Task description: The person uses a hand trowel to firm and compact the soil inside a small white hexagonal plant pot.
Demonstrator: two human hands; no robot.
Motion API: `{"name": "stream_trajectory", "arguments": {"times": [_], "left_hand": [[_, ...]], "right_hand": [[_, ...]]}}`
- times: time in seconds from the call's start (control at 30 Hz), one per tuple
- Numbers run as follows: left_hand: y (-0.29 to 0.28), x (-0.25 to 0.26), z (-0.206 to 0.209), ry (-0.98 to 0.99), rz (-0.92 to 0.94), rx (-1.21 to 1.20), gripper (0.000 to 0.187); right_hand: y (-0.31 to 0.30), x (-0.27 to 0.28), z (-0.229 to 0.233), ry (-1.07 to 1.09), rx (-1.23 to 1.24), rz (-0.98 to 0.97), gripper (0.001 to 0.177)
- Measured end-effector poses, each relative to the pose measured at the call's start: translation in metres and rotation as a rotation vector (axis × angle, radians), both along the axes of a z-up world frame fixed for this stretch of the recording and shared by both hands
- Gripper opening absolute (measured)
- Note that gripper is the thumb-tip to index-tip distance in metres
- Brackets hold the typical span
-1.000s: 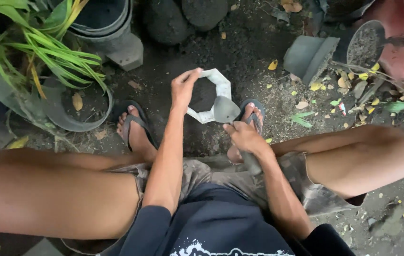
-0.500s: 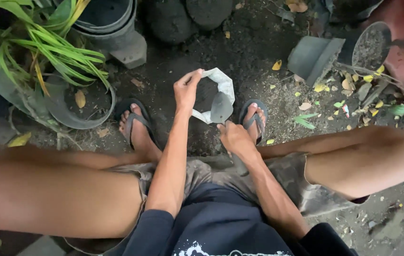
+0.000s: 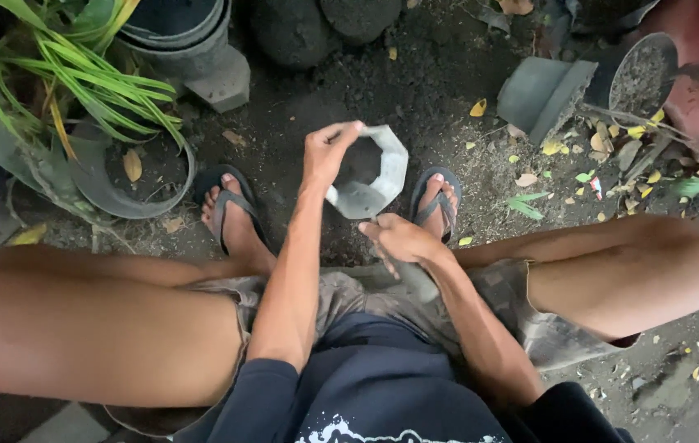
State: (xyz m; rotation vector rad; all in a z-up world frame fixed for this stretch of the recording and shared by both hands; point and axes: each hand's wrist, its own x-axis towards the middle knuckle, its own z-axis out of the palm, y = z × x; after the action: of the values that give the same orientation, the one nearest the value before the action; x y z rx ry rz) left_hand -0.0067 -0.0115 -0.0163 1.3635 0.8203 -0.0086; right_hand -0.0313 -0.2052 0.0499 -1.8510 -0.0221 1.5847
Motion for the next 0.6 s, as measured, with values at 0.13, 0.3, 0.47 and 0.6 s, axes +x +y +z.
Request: {"name": "stream_trajectory", "arguments": {"times": [0.13,0.3,0.47,0.6], "left_hand": [[-0.002,-0.006,-0.005,-0.088,-0.241,-0.04,0.026],[-0.004,0.0,-0.007,-0.083,-0.251,-0.024,0.026],[-0.003,0.0,0.008,0.038,0.048,-0.01,0.031],[0.001,0.0,0.015,0.013,0.111,-0.03,0.028]], "right_hand": [[-0.01,0.0,-0.012,0.193,0.104,-0.225,0.04],[-0.021,0.004,0.007,0.196,0.07,-0.218,0.047],[-0.021,0.011,0.017,-0.305,-0.384,0.205,0.056],[-0.014,0.004,-0.015,-0.312,-0.379,0.233,0.06]]}}
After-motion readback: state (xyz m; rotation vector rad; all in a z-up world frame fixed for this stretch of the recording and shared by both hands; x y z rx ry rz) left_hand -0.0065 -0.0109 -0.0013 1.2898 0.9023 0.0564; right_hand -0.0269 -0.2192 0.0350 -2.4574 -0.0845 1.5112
